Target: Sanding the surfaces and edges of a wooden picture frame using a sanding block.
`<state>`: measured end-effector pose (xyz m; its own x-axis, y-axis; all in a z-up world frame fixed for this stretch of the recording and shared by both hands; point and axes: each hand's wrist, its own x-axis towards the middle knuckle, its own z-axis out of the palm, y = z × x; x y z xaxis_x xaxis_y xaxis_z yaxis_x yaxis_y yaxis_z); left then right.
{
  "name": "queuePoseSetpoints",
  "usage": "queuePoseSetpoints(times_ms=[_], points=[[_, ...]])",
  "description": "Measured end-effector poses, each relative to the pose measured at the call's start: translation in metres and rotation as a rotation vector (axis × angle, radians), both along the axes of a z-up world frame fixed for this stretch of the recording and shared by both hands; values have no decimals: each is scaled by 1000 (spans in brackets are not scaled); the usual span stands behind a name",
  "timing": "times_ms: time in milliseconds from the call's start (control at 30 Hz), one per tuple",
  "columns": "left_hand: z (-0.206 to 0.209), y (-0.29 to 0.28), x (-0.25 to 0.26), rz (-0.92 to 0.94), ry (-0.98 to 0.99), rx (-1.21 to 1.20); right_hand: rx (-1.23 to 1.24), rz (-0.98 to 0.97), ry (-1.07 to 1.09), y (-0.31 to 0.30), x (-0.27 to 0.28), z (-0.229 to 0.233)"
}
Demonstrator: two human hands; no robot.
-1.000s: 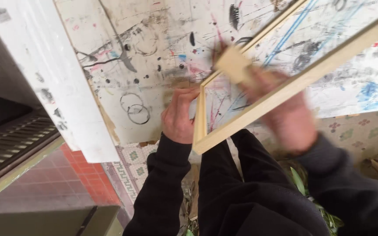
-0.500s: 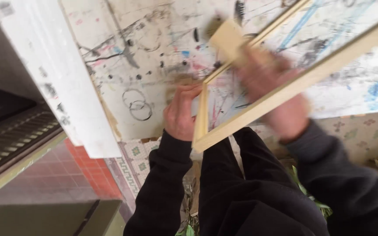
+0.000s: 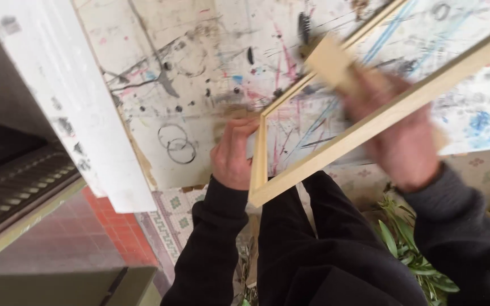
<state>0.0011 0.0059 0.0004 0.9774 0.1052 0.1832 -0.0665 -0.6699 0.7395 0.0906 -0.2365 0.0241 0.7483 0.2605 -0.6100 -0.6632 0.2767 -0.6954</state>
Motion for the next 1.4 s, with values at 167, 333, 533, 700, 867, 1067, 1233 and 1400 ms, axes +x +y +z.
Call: queuePoseSetpoints(times_ms=[167, 333, 533, 700, 867, 1067, 1233, 1400], points=[[2, 0, 3, -43, 45, -31, -1184, 683, -1462, 20, -12, -17], [4, 0, -2, -13, 11, -15, -1277, 643, -1363, -31, 7, -26], [-2, -4, 3, -40, 20, -41, -1095, 700, -1223, -12, -19, -28], [3, -1, -7, 16, 47, 44, -1196, 546, -1400, -25, 7, -39], [-29, -6, 5, 11, -18, -35, -1220, 597, -1339, -8, -3, -44], [-20, -9, 48, -112, -43, 76, -1177, 616, -1281, -10, -1, -46], [-41, -11, 42, -132, 31, 83, -1148, 525, -1402, -29, 8, -55], [-27, -13, 49, -147, -2, 47, -1114, 842, -420, -4, 6, -37]])
